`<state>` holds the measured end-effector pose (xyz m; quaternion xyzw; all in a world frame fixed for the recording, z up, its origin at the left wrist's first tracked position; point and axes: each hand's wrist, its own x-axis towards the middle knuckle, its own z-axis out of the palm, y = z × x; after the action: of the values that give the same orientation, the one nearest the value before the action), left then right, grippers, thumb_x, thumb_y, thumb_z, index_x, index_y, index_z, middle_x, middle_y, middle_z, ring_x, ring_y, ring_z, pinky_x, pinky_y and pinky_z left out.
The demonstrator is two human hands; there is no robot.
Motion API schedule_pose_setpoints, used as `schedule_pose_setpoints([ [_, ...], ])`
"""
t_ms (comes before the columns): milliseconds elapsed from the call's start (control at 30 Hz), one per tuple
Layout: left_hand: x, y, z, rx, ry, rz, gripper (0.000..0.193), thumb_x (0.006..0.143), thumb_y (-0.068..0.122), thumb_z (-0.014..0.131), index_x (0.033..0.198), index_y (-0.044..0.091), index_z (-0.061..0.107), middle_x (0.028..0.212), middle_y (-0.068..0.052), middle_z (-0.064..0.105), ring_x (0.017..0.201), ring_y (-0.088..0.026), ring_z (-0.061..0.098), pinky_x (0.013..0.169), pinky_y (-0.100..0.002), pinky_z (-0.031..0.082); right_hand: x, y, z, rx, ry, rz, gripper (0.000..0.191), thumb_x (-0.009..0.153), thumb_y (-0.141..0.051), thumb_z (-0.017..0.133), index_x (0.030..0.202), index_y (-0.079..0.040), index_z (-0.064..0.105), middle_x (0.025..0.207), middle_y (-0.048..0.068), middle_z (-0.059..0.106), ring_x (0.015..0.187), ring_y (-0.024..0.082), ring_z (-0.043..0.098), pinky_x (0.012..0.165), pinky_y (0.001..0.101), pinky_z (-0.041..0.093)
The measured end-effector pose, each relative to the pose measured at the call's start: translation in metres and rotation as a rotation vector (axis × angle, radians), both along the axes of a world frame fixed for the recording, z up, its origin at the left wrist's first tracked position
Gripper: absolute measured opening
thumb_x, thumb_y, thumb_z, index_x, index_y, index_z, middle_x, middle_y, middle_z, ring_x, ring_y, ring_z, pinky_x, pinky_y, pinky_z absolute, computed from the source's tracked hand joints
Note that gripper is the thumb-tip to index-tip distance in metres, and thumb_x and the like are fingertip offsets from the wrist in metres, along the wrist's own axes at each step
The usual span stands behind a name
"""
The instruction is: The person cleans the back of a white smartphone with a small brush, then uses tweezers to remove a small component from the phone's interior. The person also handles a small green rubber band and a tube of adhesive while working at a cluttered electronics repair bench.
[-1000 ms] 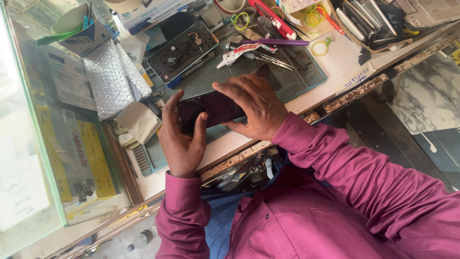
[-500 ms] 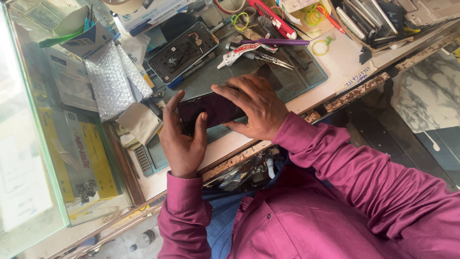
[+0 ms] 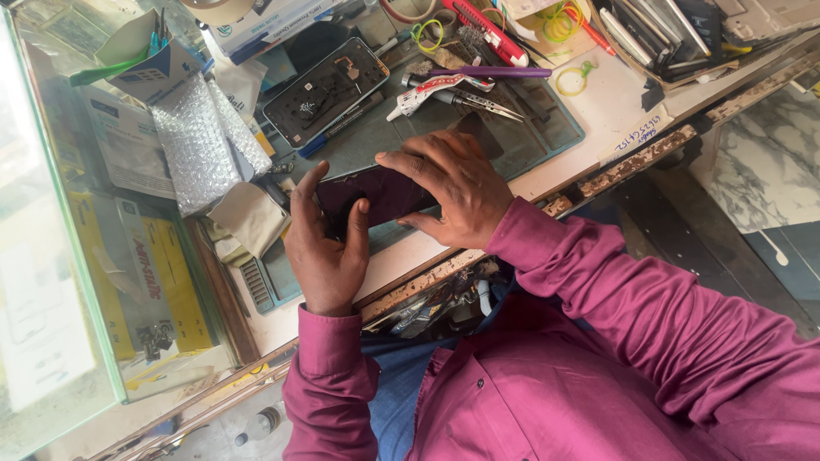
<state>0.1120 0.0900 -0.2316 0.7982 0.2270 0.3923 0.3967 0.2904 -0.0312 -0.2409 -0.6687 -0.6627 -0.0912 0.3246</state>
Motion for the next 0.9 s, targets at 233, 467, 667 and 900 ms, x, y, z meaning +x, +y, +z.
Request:
schedule_pose_setpoints([
  [233, 0.001, 0.0, 0.0, -0.005, 0.002, 0.003, 0.054, 0.099, 0.006, 0.076, 0.147, 0.003, 0.049, 0.093, -0.009, 0.069, 0.087, -0.013, 0.07, 0.074, -0.026, 0.055, 0.0, 0.001, -0.002, 0.008, -0.006, -0.007, 0.089, 0.079, -0.036, 0.088, 0.154, -0.017, 0.043, 0.133, 0.012, 0.052, 0.126, 0.034, 0.051, 0.111, 0.0521, 0.038],
  [467, 0.0, 0.001, 0.0, -0.002, -0.013, -0.003, 0.053, 0.1, 0.006, 0.076, 0.146, 0.003, 0.05, 0.094, -0.008, 0.069, 0.087, -0.012, 0.07, 0.076, -0.026, 0.055, 0.0, 0.001, -0.004, -0.007, -0.004, -0.014, 0.09, 0.08, -0.037, 0.088, 0.155, -0.016, 0.042, 0.136, 0.011, 0.052, 0.127, 0.034, 0.05, 0.111, 0.0513, 0.038],
  [667, 0.0, 0.002, 0.002, 0.069, 0.001, 0.036, 0.043, 0.1, 0.007, 0.076, 0.137, 0.003, 0.055, 0.098, -0.009, 0.07, 0.086, -0.015, 0.068, 0.077, -0.028, 0.053, -0.001, 0.001, -0.002, -0.011, -0.005, -0.005, 0.091, 0.081, -0.037, 0.087, 0.156, -0.015, 0.042, 0.139, 0.011, 0.052, 0.13, 0.034, 0.049, 0.113, 0.0515, 0.038],
  [900, 0.001, 0.006, -0.001, 0.074, 0.01, 0.06, 0.042, 0.097, 0.006, 0.077, 0.132, 0.005, 0.055, 0.095, -0.011, 0.066, 0.083, -0.018, 0.066, 0.075, -0.031, 0.052, 0.022, 0.005, 0.014, 0.117, -0.127, 0.044, 0.087, 0.085, -0.055, 0.082, 0.15, -0.01, 0.048, 0.142, 0.015, 0.056, 0.129, 0.036, 0.053, 0.111, 0.0511, 0.037],
])
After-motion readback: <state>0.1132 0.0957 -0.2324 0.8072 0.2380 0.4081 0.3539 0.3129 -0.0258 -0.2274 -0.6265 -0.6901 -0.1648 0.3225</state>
